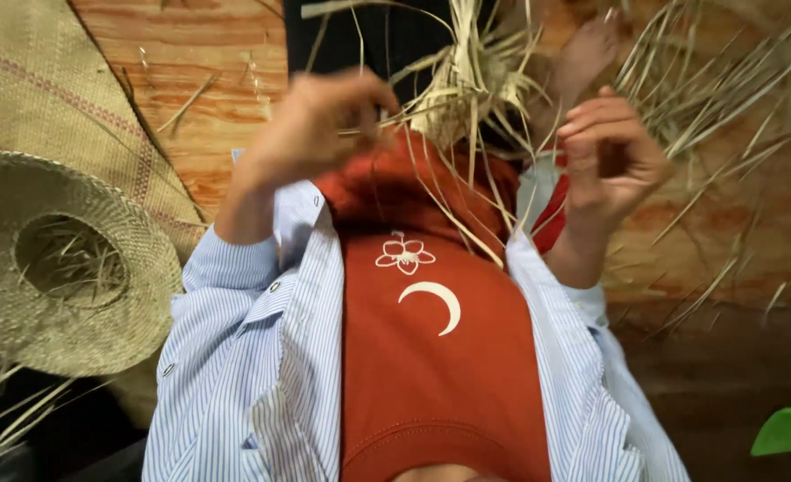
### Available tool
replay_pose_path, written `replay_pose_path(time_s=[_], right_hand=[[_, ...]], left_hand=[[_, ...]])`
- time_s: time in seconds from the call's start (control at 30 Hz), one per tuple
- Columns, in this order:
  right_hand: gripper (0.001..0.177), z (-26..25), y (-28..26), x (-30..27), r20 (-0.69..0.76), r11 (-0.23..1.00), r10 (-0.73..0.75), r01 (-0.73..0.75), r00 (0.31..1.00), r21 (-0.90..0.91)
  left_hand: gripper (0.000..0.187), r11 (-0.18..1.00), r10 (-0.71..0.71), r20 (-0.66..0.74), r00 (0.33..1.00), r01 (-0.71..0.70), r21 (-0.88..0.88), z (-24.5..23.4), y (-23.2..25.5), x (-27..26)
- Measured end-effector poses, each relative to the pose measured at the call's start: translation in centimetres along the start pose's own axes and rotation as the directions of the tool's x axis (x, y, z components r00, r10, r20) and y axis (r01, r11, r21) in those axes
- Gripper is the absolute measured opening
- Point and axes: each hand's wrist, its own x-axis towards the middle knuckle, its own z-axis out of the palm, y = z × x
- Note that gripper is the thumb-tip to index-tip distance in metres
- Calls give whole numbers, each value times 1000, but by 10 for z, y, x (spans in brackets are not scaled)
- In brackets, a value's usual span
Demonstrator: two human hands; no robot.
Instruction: A person sits on the floor and weaves a small basket using dried straw fibers, occasionally using a small needle-like tool to assist.
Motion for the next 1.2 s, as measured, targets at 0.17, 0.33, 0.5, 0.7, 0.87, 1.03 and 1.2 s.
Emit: replay_pose_path(time_s=[0.17, 0.33, 0.5, 0.7, 0.87, 1.03, 1.2], right_hand=[[8, 8, -8, 3, 73, 992, 126, -126, 989, -2], [56, 31, -16, 12, 456, 934, 13, 152, 890, -324], [25, 55, -7, 31, 652, 924, -74, 298, 755, -240], [16, 58, 49, 120, 147, 984, -34, 59, 989, -171], [16, 40, 133, 193, 239, 986, -106, 134, 965, -103], [15, -4, 188, 245, 265, 981, -146, 174, 953, -86], [15, -60, 227, 279, 280, 978, -160, 191, 947, -87]], left_hand=[[18, 920, -202, -681, 704, 374, 114, -15, -111, -25], [32, 404, -244, -931, 272, 901, 158, 20, -253, -104], [23, 201, -45, -913, 406, 899, 390, 74, -317, -170], [25, 226, -6, -913, 408, 890, 396, 58, -270, -166], [25, 229, -15, -923, 384, 900, 371, 49, -256, -167], [25, 257, -37, -926, 376, 899, 355, 49, -246, -166], [28, 280, -102, -912, 397, 891, 357, 45, -241, -166]])
